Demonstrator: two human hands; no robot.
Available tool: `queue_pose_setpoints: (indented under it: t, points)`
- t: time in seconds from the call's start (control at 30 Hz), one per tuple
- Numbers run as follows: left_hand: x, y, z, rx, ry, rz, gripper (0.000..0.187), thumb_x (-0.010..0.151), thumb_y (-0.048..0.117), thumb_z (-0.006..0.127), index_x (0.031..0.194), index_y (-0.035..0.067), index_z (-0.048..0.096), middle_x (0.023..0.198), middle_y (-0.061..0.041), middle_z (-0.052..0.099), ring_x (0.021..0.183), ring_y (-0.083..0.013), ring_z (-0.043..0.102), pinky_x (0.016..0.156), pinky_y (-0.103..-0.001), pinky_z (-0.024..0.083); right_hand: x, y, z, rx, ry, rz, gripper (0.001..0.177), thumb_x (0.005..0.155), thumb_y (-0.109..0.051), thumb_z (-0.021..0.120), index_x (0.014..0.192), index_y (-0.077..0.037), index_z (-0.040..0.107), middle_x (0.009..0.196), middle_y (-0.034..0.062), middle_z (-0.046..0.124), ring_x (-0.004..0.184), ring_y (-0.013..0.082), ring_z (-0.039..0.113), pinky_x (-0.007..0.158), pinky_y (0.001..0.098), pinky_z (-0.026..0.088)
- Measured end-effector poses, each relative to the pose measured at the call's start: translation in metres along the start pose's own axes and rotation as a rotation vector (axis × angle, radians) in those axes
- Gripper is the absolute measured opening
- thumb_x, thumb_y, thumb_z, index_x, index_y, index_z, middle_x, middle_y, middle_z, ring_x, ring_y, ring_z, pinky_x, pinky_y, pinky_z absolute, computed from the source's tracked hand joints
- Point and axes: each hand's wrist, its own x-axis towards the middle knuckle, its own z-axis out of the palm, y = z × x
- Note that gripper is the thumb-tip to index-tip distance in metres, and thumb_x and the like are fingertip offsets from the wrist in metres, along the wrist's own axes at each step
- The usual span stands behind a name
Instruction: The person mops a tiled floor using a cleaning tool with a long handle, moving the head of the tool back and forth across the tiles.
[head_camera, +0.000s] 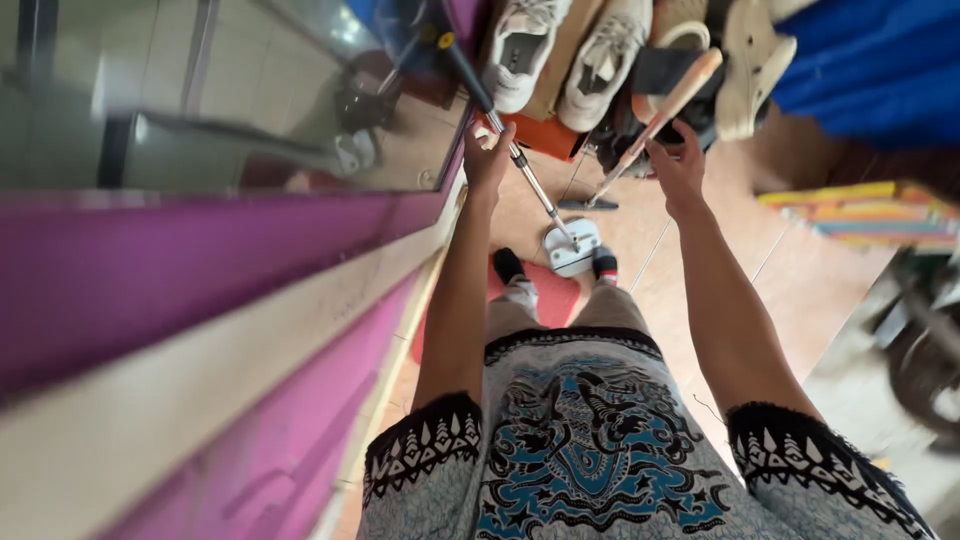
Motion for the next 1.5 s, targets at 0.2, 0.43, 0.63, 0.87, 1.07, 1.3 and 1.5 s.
queue_pose_setpoints:
  t: [0.2,0.43,0.63,0.87,1.07,1.3,1.5]
  points:
    - [0.024,-0.038,0.018,-0.046,-0.095,-0.207,0.072,0.080,0.049,0.084,0.132,0.008,0.055,0.118,-0.009,0.064,0.108,-0.0200,0.062,0.093,-0.033,0.049,-0.115,0.085,-0.003,0.259,0.230,0.250,0.050,0.096,-0.012,0.071,0.144,-0.010,0.055,0.096,0.0068,0.069,0.079,0.0148,0.067,0.059,0.0298,0.056]
    - [0.016,-0.070,0.009,-0.039,-0.343,-0.095,0.054,0.090,0.047,0.077,0.120,0.003,0.068,0.096,-0.004,0.067,0.084,-0.0155,0.058,0.070,-0.033,0.048,-0.333,0.143,-0.024,0.072,0.363,0.527,0.028,0.096,-0.019,0.071,0.120,-0.005,0.072,0.089,0.0151,0.073,0.072,0.0176,0.070,0.060,0.0305,0.056]
    - [-0.145,-0.042,-0.029,0.100,-0.893,0.309,0.015,0.094,0.020,0.074,0.088,0.007,0.077,0.076,0.005,0.070,0.071,-0.0040,0.063,0.062,-0.024,0.051,-0.360,0.154,-0.004,0.059,0.432,0.549,0.032,0.095,-0.024,0.070,0.117,-0.001,0.071,0.081,0.0148,0.071,0.069,0.0192,0.068,0.058,0.0325,0.054]
    - [-0.307,0.013,-0.013,-0.111,-0.948,0.686,0.030,0.092,0.012,0.076,0.075,0.002,0.053,0.067,-0.006,0.052,0.062,-0.0173,0.051,0.062,-0.030,0.045,-0.287,0.108,0.060,0.751,0.086,1.083,0.055,0.100,-0.058,0.036,0.103,-0.014,0.069,0.094,0.0078,0.072,0.087,0.0227,0.066,0.076,0.0379,0.053]
    - [-0.356,0.045,-0.031,-0.318,-0.894,0.639,0.026,0.097,0.006,0.074,0.080,0.003,0.055,0.072,-0.006,0.054,0.066,-0.0193,0.053,0.066,-0.033,0.044,-0.295,0.067,0.075,1.245,-0.049,0.794,0.041,0.094,-0.047,0.040,0.094,-0.010,0.059,0.087,0.0179,0.068,0.082,0.0276,0.066,0.080,0.0413,0.053]
    - [-0.428,0.114,-0.076,-0.044,-0.765,0.604,0.023,0.097,0.011,0.069,0.080,0.004,0.055,0.068,-0.003,0.057,0.060,-0.0108,0.056,0.057,-0.028,0.044,-0.325,0.068,0.073,1.456,-0.021,0.794,0.023,0.104,-0.028,0.056,0.096,-0.008,0.047,0.074,0.0073,0.055,0.061,0.0201,0.054,0.055,0.0368,0.048]
    - [-0.468,0.114,-0.086,-0.087,-0.741,0.557,0.034,0.105,0.014,0.060,0.075,0.007,0.047,0.070,-0.001,0.054,0.062,-0.0093,0.049,0.066,-0.027,0.047,-0.366,0.022,0.033,1.435,0.139,0.836,0.015,0.098,-0.014,0.056,0.091,-0.005,0.047,0.073,0.0089,0.052,0.060,0.0219,0.053,0.054,0.0396,0.051]
